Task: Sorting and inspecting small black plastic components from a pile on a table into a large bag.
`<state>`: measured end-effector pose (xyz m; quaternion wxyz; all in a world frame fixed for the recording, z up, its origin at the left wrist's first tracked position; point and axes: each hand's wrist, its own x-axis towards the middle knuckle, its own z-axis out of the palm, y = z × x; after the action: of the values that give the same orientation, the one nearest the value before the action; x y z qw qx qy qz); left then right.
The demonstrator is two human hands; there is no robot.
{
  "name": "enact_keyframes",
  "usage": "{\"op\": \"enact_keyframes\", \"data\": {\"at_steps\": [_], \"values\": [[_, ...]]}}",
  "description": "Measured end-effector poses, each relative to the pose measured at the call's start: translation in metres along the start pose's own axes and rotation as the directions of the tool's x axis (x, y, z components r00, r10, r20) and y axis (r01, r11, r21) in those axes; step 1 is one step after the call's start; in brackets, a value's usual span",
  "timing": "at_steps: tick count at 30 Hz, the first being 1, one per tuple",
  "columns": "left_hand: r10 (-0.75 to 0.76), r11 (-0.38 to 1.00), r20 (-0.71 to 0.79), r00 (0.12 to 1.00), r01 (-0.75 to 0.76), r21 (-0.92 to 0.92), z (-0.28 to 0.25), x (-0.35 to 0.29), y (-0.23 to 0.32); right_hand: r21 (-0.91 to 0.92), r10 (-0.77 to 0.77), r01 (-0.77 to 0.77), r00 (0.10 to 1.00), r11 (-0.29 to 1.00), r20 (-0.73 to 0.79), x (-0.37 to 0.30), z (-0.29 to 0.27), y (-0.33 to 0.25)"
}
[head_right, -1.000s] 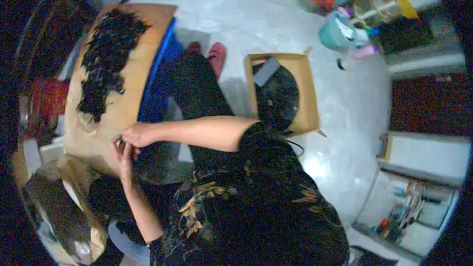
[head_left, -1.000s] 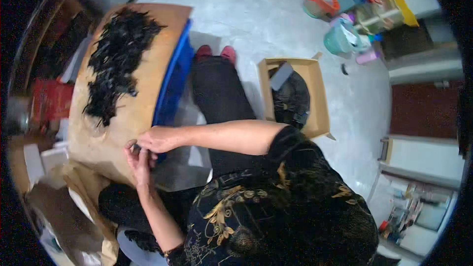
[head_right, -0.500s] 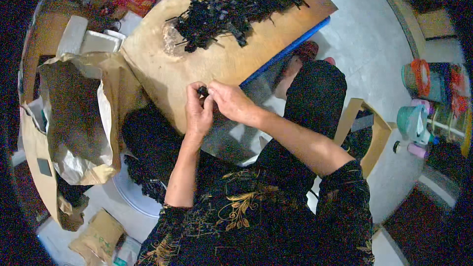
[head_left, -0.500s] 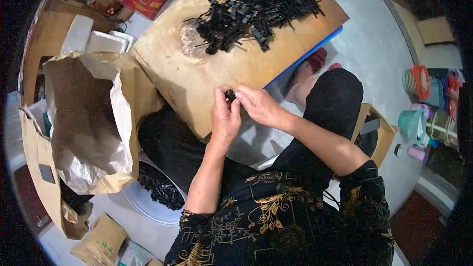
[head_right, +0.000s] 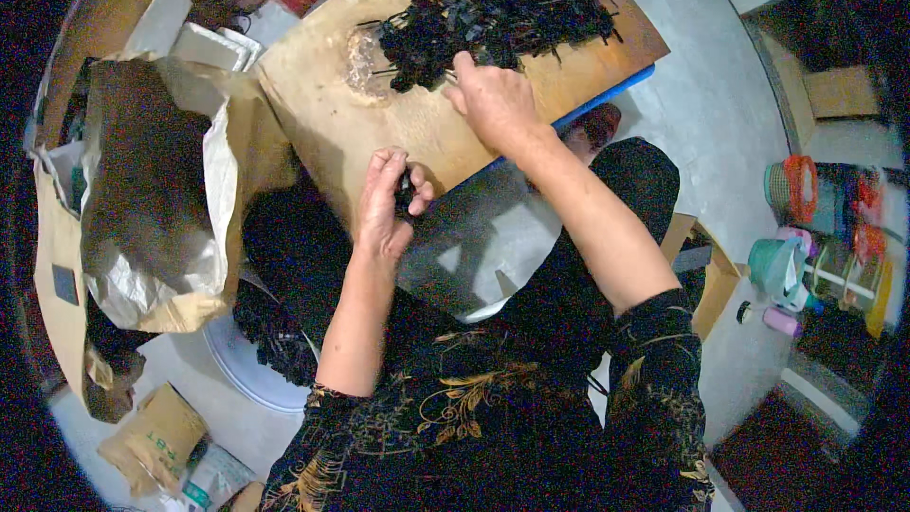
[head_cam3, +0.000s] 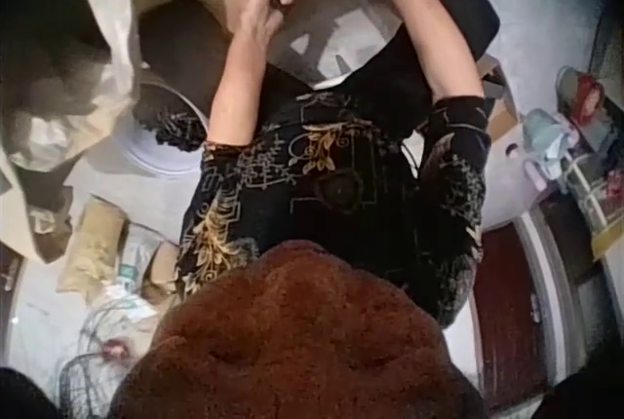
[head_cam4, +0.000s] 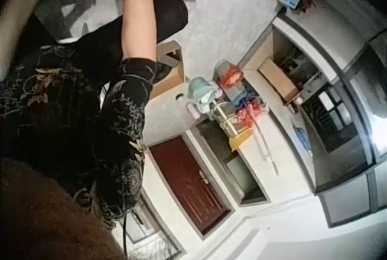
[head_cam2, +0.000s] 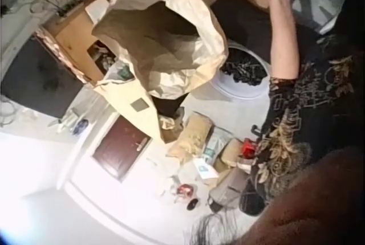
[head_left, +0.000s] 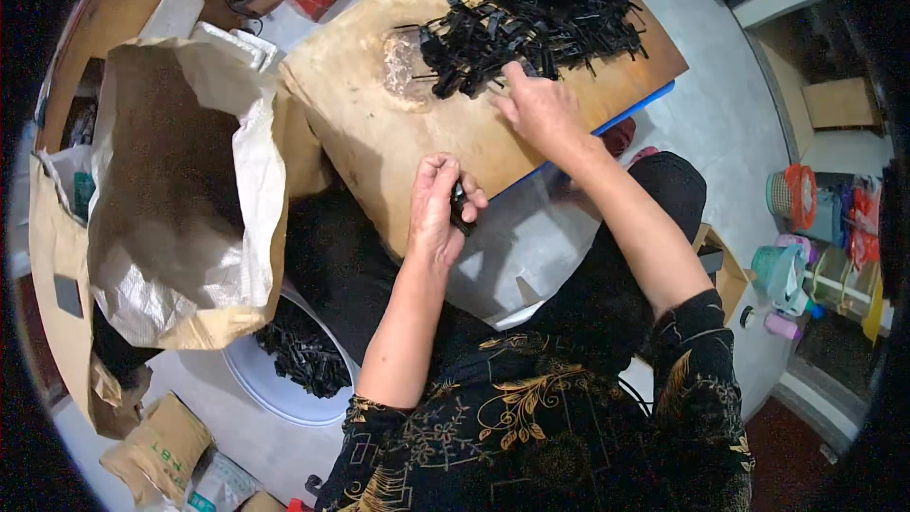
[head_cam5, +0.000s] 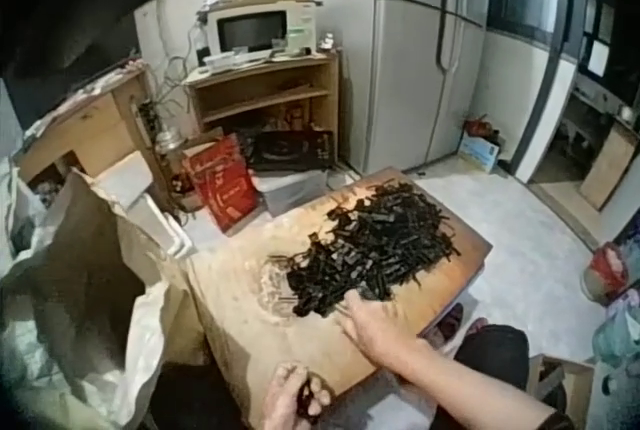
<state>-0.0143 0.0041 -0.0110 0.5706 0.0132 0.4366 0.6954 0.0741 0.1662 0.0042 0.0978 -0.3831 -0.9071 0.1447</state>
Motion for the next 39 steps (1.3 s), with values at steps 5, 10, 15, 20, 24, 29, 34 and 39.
{"op": "enact_keyframes", "data": {"at_steps": [5,10,15,20,24,29,34,39], "values": [[0.039,0.988,0.016,0.999,-0.041,0.147,-0.003,-0.015,0.006,0.037,-0.098,0.106,0.982,0.994,-0.16,0.019,0.048,0.027],[0.324,0.86,0.101,0.941,-0.337,0.383,-0.01,-0.093,0.046,0.234,-0.019,0.067,0.979,0.97,-0.202,0.014,0.011,0.023],[0.534,0.759,-0.137,0.834,-0.402,0.512,-0.063,-0.17,0.065,0.494,0.138,-0.142,0.989,0.858,0.046,0.022,0.012,0.059],[0.755,0.382,-0.307,0.58,-0.008,0.924,-0.186,-0.213,0.07,0.736,0.237,-0.37,0.929,0.566,0.285,-0.003,0.001,0.04],[0.84,-0.309,0.111,0.531,0.3,0.902,-0.185,-0.224,0.073,0.805,0.088,-0.549,0.834,0.224,0.545,-0.022,-0.021,0.009],[0.746,-0.21,0.433,0.506,-0.438,0.874,-0.059,-0.165,0.048,0.782,-0.051,-0.617,0.781,0.091,0.622,-0.068,-0.033,-0.004],[0.583,-0.131,0.538,0.609,-0.583,0.802,0.013,-0.093,0.01,0.707,-0.085,-0.702,0.702,0.086,0.707,-0.105,-0.032,-0.026],[0.396,-0.17,0.624,0.673,-0.614,0.771,0.017,-0.057,-0.001,0.7,-0.118,-0.709,0.691,0.083,0.714,-0.121,-0.031,-0.021]]}}
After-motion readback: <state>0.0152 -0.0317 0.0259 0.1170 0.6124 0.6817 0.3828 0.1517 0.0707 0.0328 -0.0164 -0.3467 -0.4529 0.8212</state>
